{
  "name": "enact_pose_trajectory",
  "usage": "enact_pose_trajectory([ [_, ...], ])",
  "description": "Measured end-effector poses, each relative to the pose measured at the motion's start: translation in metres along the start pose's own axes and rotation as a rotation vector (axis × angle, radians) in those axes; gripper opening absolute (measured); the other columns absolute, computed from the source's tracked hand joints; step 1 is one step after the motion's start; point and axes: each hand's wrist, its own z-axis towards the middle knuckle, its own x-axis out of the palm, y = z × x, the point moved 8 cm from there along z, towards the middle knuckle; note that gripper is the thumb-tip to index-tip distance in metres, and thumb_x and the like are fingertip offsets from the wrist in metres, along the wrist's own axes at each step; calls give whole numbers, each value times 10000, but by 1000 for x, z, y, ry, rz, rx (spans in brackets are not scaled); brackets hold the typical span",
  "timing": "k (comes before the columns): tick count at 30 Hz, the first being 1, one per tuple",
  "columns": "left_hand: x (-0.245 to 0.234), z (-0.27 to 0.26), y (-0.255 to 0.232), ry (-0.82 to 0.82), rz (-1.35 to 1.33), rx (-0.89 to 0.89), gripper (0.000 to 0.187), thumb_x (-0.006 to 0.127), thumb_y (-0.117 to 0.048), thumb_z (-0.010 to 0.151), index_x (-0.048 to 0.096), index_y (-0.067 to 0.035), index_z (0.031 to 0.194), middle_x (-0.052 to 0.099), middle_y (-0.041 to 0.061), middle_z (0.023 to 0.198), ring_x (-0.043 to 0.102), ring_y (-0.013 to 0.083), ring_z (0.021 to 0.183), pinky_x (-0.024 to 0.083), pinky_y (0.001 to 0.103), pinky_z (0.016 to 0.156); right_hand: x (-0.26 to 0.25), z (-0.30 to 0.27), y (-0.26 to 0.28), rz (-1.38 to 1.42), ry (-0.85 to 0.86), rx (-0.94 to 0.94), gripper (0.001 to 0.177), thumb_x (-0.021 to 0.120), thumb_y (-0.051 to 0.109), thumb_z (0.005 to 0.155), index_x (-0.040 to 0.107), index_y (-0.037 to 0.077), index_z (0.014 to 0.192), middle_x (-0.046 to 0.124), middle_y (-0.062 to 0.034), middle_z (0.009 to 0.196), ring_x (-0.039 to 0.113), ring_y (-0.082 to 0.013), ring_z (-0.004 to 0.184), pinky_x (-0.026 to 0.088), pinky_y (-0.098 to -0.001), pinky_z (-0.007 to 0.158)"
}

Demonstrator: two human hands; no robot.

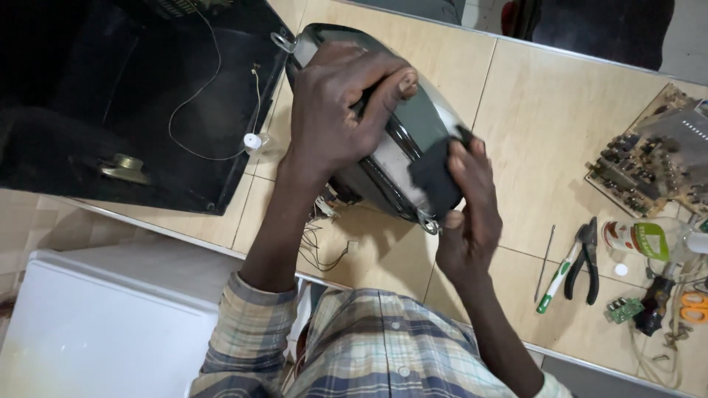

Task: The person uses a black plastic tool to pry open the casing of a silver and black electronic device. They then use pliers to manipulate wires and components inside the device, eventually removing a small white connector.

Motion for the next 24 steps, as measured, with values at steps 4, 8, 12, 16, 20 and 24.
enact_pose_trajectory([
  [4,0,2,-1,14,-16,-1,269,516,-191,1097,706,-31,994,754,61,889,714,276,774,479,417,861,-2,18,-35,53,69,95,672,214,558,1167,472,27,1488,478,-203,1575,343,-380,1586,297,-532,1364],
  [8,0,0,1,3,-19,-6,244,570,-176,1079,736,-15,1003,760,96,888,710,285,791,492,426,836,-7,-4,-107,190,158,363,721,169,564,1124,391,35,1559,385,-185,1642,293,-324,1584,231,-458,1321],
  [12,1,5,-3,14,-3,-22,196,600,-83,1053,761,12,995,771,126,881,702,278,768,493,430,838,-13,-29,-102,162,177,442,692,217,573,1118,236,115,1636,211,-142,1731,125,-322,1637,103,-524,1335],
  [16,1,8,-9,42,-32,-60,209,585,-47,1057,760,16,961,765,109,884,685,262,777,478,411,822,-5,-36,-36,143,153,274,830,174,688,1124,199,56,1660,159,-139,1754,87,-308,1673,93,-505,1396],
  [20,5,7,-9,63,33,-81,208,599,-23,1064,781,6,967,773,104,902,688,250,821,479,399,856,9,-40,-11,103,127,58,626,141,561,1208,203,163,1686,145,-150,1768,67,-376,1693,82,-611,1423],
  [24,5,9,-10,67,55,-146,262,552,-77,1097,766,16,977,773,92,913,718,264,932,519,404,906,11,-50,-93,134,22,338,769,243,703,1101,285,141,1624,235,-139,1730,127,-318,1655,109,-552,1367],
])
